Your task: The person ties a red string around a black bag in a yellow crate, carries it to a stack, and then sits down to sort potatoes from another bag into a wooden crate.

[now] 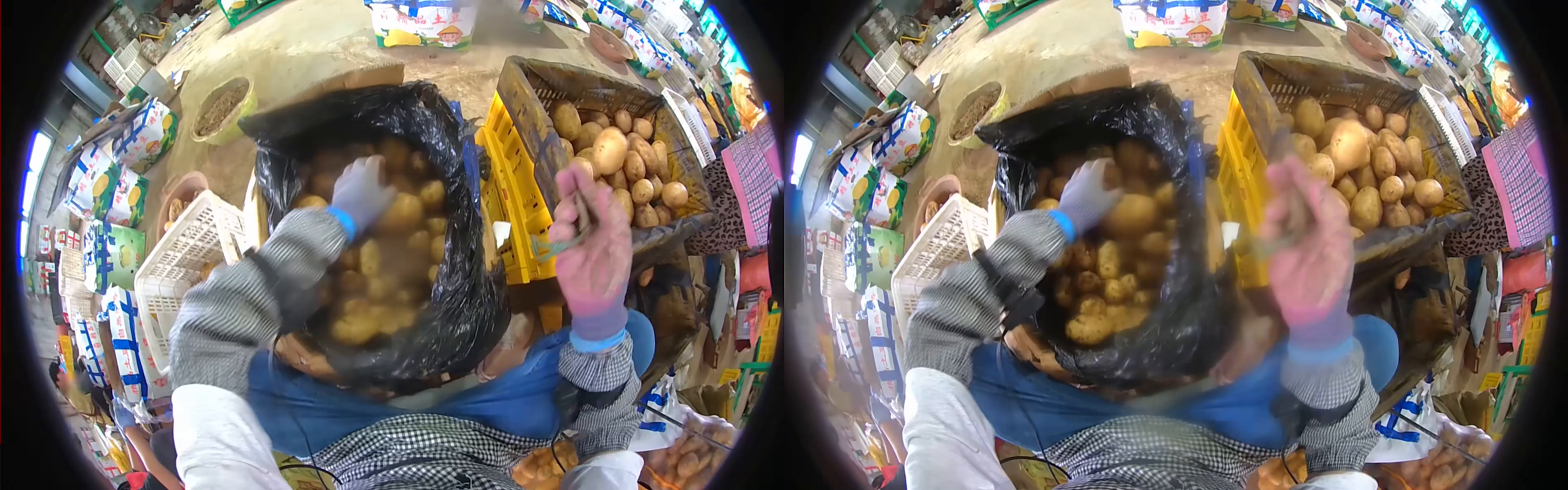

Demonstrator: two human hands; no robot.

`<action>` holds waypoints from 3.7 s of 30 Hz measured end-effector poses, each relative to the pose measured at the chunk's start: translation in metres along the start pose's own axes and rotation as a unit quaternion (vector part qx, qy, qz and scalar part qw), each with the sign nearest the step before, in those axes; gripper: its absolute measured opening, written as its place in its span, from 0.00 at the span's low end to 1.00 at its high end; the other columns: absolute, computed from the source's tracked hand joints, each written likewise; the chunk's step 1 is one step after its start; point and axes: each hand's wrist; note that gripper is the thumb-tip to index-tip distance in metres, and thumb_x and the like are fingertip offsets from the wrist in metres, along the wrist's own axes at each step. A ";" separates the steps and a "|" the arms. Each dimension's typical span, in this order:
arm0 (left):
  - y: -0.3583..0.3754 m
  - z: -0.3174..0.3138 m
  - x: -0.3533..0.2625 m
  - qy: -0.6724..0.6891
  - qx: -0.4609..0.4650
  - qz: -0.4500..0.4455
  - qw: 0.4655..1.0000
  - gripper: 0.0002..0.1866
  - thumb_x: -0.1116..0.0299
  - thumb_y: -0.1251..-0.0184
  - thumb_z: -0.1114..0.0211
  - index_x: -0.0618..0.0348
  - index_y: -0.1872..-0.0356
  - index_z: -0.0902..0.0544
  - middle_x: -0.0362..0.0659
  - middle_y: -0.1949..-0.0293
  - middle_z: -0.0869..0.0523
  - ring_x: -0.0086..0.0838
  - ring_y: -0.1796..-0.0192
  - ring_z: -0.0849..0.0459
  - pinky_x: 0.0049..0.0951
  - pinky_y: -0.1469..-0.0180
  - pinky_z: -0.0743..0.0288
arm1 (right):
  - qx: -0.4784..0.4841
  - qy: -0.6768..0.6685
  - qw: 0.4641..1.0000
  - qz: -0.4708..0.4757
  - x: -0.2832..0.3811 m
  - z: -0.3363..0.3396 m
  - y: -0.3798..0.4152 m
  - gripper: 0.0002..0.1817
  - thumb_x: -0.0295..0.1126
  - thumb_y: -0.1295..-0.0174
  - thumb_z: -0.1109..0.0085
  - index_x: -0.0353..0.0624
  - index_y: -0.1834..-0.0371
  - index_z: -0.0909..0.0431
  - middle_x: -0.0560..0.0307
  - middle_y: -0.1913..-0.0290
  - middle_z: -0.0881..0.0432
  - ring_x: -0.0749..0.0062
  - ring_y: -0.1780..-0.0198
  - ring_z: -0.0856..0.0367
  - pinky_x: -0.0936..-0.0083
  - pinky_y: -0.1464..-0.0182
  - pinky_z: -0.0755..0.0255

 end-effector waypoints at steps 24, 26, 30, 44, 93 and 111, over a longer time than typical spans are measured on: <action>-0.179 -0.096 0.089 -0.139 0.159 -0.148 0.966 0.18 0.59 0.39 0.37 0.63 0.57 0.14 0.56 0.55 0.14 0.44 0.53 0.15 0.35 0.48 0.24 | -0.054 0.078 0.989 -0.117 -0.002 -0.019 0.010 0.26 0.40 0.27 0.54 0.33 0.33 0.34 0.51 0.51 0.19 0.71 0.64 0.20 0.77 0.66 0.23; -0.180 -0.095 0.095 -0.015 0.151 -0.087 0.985 0.19 0.58 0.40 0.36 0.64 0.57 0.13 0.55 0.56 0.14 0.42 0.52 0.15 0.34 0.48 0.24 | -0.048 0.065 0.988 -0.128 0.000 -0.016 0.011 0.26 0.39 0.27 0.54 0.33 0.33 0.34 0.51 0.50 0.19 0.71 0.64 0.20 0.76 0.66 0.23; -0.174 -0.092 0.097 0.040 0.247 -0.050 0.967 0.19 0.58 0.41 0.34 0.64 0.57 0.14 0.53 0.56 0.14 0.40 0.52 0.16 0.34 0.47 0.24 | -0.028 0.034 0.990 -0.135 0.000 -0.013 0.010 0.25 0.39 0.27 0.54 0.33 0.33 0.34 0.50 0.50 0.19 0.71 0.63 0.20 0.76 0.66 0.23; -0.135 -0.063 0.044 0.165 0.347 0.004 0.923 0.36 0.61 0.47 0.25 0.64 0.37 0.27 0.50 0.41 0.21 0.32 0.42 0.21 0.31 0.40 0.26 | -0.051 0.082 0.982 -0.160 -0.012 -0.005 0.001 0.24 0.39 0.28 0.53 0.36 0.33 0.33 0.53 0.50 0.21 0.73 0.63 0.23 0.76 0.63 0.25; 0.167 0.050 -0.038 0.802 0.198 0.034 0.563 0.42 0.47 0.33 0.39 0.48 0.24 0.50 0.46 0.29 0.39 0.41 0.29 0.35 0.48 0.29 0.38 | 0.266 0.561 0.777 0.100 -0.112 0.008 0.028 0.42 0.33 0.47 0.26 0.34 0.30 0.39 0.50 0.38 0.29 0.74 0.46 0.24 0.81 0.50 0.25; 0.169 0.057 -0.034 0.695 0.102 0.068 0.709 0.40 0.65 0.37 0.31 0.56 0.28 0.43 0.46 0.38 0.30 0.29 0.36 0.31 0.32 0.34 0.34 | 0.301 0.293 0.886 -0.197 -0.116 -0.019 0.037 0.56 0.25 0.58 0.24 0.38 0.24 0.51 0.53 0.30 0.38 0.68 0.28 0.40 0.70 0.27 0.46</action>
Point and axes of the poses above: each hand's wrist, its own y-axis away from the middle knuckle, its own z-axis out of the back of the hand, x = y × z
